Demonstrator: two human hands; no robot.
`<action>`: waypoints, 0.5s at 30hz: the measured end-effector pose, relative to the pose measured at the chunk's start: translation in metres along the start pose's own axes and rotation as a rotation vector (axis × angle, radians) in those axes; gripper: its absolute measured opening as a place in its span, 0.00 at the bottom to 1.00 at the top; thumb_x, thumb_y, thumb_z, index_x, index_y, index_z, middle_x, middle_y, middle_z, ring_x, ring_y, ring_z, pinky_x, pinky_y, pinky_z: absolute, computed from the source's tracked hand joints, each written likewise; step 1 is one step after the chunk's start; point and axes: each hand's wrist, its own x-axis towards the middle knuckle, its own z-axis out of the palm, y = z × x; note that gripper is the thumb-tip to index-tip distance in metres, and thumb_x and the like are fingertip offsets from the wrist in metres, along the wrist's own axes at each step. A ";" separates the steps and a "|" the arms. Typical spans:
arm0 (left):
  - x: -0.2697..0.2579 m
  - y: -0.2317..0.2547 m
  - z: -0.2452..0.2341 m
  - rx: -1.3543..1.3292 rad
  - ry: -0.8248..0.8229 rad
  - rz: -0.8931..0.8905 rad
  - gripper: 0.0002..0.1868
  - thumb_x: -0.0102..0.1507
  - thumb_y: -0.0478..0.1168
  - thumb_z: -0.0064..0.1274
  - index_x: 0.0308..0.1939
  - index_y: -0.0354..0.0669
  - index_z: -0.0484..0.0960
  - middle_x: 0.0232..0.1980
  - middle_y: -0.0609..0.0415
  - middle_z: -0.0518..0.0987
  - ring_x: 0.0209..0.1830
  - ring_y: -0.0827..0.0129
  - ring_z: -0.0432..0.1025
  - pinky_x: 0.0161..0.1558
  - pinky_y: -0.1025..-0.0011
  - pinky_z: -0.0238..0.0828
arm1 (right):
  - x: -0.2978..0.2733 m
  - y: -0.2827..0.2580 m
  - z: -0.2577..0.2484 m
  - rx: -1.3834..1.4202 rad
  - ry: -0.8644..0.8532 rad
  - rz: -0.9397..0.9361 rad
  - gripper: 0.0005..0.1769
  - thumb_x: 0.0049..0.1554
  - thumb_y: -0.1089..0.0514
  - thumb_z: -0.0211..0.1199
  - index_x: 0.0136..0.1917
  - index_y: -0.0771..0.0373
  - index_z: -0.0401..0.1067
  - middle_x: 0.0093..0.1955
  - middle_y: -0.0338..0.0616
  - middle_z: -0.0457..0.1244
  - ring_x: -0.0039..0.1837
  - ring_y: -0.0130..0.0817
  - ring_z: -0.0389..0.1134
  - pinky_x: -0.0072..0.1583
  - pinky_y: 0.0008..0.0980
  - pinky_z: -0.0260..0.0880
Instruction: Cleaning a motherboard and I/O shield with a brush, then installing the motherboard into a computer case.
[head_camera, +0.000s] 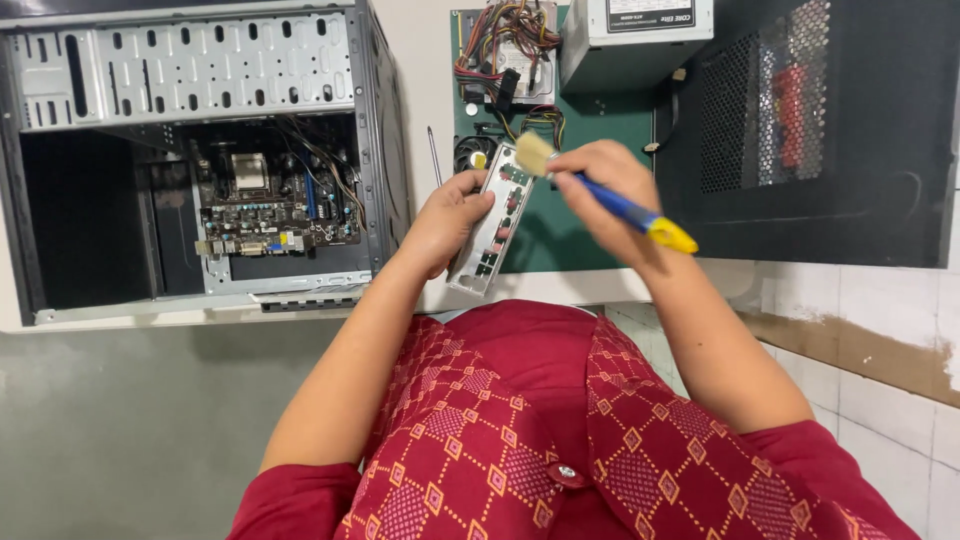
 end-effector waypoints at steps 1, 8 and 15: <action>0.003 -0.001 0.001 0.009 0.005 0.002 0.16 0.71 0.37 0.45 0.62 0.40 0.73 0.42 0.49 0.84 0.35 0.57 0.83 0.33 0.60 0.88 | -0.001 0.002 0.009 -0.027 -0.025 -0.056 0.05 0.64 0.63 0.62 0.50 0.63 0.78 0.49 0.50 0.69 0.55 0.51 0.70 0.61 0.42 0.67; 0.019 -0.004 -0.009 0.018 0.147 0.068 0.16 0.71 0.37 0.44 0.62 0.41 0.78 0.43 0.46 0.86 0.34 0.60 0.82 0.34 0.58 0.88 | -0.025 -0.038 0.051 0.230 -0.369 -0.136 0.07 0.63 0.60 0.59 0.47 0.63 0.77 0.45 0.49 0.69 0.49 0.49 0.71 0.55 0.44 0.72; -0.015 0.001 -0.008 0.022 0.119 0.064 0.16 0.70 0.37 0.46 0.60 0.36 0.78 0.39 0.41 0.86 0.29 0.57 0.83 0.27 0.61 0.86 | 0.002 0.012 0.002 -0.077 -0.025 0.030 0.06 0.68 0.60 0.60 0.53 0.61 0.78 0.50 0.47 0.69 0.55 0.49 0.70 0.62 0.42 0.66</action>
